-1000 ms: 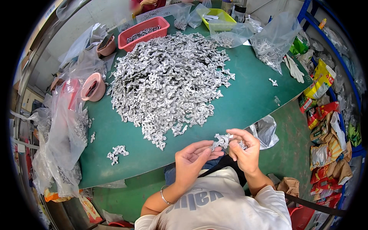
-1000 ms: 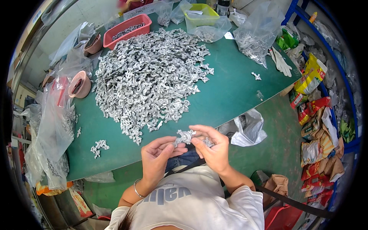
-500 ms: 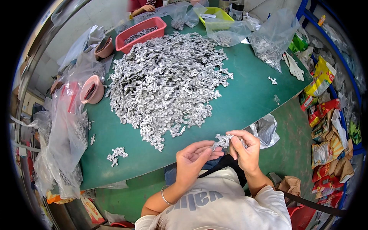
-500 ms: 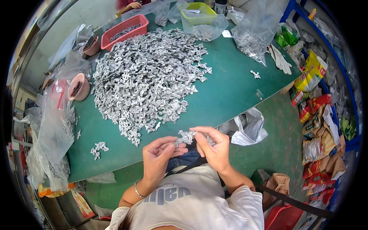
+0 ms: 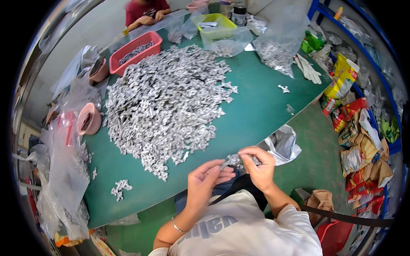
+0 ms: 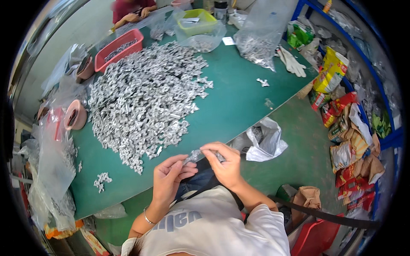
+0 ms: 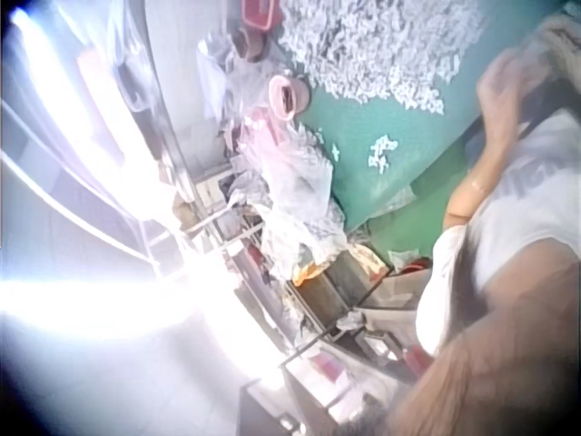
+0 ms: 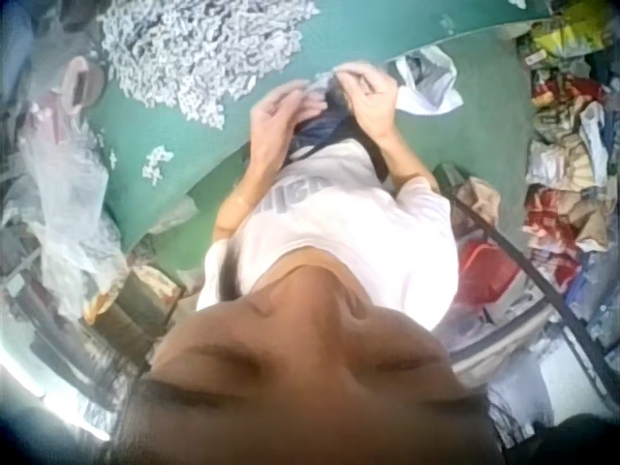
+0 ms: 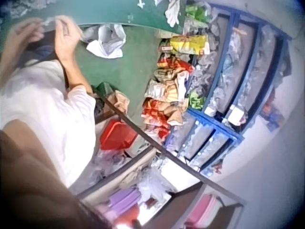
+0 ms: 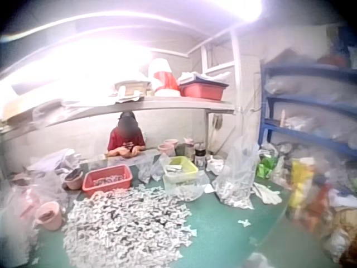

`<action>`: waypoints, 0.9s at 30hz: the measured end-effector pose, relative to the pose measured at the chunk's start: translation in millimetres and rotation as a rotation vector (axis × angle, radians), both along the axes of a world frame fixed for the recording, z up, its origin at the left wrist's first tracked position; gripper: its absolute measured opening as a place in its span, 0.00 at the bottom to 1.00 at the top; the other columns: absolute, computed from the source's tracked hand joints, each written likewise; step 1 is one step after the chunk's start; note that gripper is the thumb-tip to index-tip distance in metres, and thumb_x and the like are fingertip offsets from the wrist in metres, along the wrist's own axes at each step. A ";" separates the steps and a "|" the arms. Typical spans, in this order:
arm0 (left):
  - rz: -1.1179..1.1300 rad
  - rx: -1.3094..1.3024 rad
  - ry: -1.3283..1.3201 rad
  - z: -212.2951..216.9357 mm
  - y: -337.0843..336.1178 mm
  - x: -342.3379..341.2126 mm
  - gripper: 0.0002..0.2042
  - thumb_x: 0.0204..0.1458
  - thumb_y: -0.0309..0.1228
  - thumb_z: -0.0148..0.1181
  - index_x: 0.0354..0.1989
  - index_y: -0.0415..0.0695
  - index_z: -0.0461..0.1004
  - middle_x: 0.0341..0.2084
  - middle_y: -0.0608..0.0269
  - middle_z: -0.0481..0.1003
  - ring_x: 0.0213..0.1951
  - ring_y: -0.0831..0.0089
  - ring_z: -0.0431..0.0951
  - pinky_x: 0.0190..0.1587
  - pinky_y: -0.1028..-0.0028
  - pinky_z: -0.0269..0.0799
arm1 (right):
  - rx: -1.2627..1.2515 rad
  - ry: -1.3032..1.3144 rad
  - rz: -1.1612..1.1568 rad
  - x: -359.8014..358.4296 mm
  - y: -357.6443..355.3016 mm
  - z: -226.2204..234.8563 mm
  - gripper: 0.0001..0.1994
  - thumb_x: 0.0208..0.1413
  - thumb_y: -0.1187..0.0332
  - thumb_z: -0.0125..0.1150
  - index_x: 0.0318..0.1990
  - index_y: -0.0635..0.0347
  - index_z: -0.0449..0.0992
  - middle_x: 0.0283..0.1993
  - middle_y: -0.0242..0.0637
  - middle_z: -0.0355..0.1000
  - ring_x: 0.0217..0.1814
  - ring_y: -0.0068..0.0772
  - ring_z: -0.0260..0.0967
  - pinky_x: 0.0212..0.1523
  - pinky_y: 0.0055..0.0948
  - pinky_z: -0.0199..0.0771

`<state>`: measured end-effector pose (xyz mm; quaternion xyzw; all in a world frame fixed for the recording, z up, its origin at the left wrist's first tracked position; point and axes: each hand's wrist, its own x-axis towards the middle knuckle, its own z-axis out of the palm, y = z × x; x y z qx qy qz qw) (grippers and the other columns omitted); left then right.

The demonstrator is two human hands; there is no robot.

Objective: The person sorts and inspects small silver metal crosses on a green table by hand, picking up individual pieces from a pile and placing some into a plastic bag.

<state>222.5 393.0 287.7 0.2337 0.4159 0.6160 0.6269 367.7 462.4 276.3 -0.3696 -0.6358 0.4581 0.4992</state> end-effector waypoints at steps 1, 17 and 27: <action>-0.002 -0.010 -0.001 -0.1 1.7 1.4 0.12 0.53 0.25 0.47 0.43 0.29 0.66 0.33 0.43 0.72 0.34 0.62 0.76 0.39 0.71 0.74 | -0.052 0.004 0.014 1.4 1.7 -0.9 0.02 0.49 0.78 0.54 0.30 0.66 0.72 0.25 0.32 0.68 0.20 0.15 0.60 0.20 0.16 0.58; -0.103 -0.013 0.063 -19.1 16.6 10.6 0.12 0.55 0.27 0.45 0.39 0.28 0.67 0.30 0.45 0.73 0.31 0.65 0.76 0.37 0.73 0.73 | -0.585 0.402 0.203 20.4 15.2 -11.0 0.07 0.53 0.72 0.53 0.34 0.69 0.71 0.14 0.27 0.60 0.12 0.12 0.51 0.12 0.14 0.49; -0.097 0.021 -0.015 -21.3 17.4 10.1 0.13 0.54 0.29 0.47 0.39 0.29 0.68 0.30 0.46 0.73 0.30 0.66 0.76 0.37 0.72 0.73 | -0.654 0.534 0.302 20.1 16.2 -9.6 0.08 0.54 0.72 0.51 0.35 0.70 0.68 0.13 0.27 0.58 0.13 0.14 0.51 0.13 0.15 0.48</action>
